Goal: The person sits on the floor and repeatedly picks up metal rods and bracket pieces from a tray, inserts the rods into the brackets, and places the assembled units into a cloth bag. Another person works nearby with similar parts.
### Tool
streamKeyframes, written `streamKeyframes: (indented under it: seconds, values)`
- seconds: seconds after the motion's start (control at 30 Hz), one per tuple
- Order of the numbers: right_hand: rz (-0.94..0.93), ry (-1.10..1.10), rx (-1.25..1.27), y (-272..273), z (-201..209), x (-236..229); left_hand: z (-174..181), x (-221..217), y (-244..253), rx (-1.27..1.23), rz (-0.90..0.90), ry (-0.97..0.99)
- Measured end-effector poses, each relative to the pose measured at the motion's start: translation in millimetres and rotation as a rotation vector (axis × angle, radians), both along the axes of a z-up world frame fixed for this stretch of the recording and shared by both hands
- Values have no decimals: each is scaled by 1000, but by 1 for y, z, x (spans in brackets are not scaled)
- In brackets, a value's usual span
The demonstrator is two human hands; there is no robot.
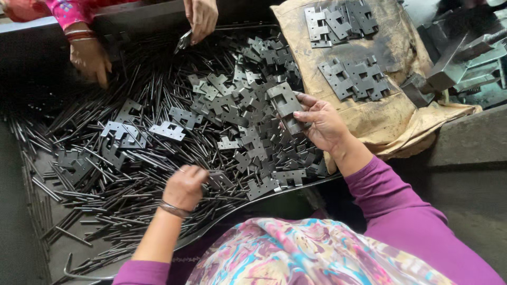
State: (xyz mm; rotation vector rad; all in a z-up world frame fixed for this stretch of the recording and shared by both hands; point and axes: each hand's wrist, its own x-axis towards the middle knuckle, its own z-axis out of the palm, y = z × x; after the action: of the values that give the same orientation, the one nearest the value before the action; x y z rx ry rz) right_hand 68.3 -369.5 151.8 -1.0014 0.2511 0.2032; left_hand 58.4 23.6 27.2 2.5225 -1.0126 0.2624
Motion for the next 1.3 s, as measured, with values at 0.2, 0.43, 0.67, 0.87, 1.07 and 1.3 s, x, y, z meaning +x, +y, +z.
streamKeyframes:
  seconds: [0.2, 0.43, 0.67, 0.87, 1.07, 1.3]
  values:
    - [-117, -250, -260, -29, 4, -4, -11, -16, -6, 162, 325, 395]
    - [-222, -545, -982, -52, -9, -7, -29, -14, 37, -137, 683, 570]
    - [28, -408, -875, -6, -40, -18, -51, -49, 71, -1659, 182, 1142]
    - [27, -546, -1002, 0, -34, -15, -19, -73, 109, -2292, -627, 1152]
    - [-45, -760, -1536, -11, -32, -10, 18, -84, 106, -2121, -126, 852]
    - [-68, -806, -2045, -70, -35, 21, -9, -64, 61, -604, 474, 421]
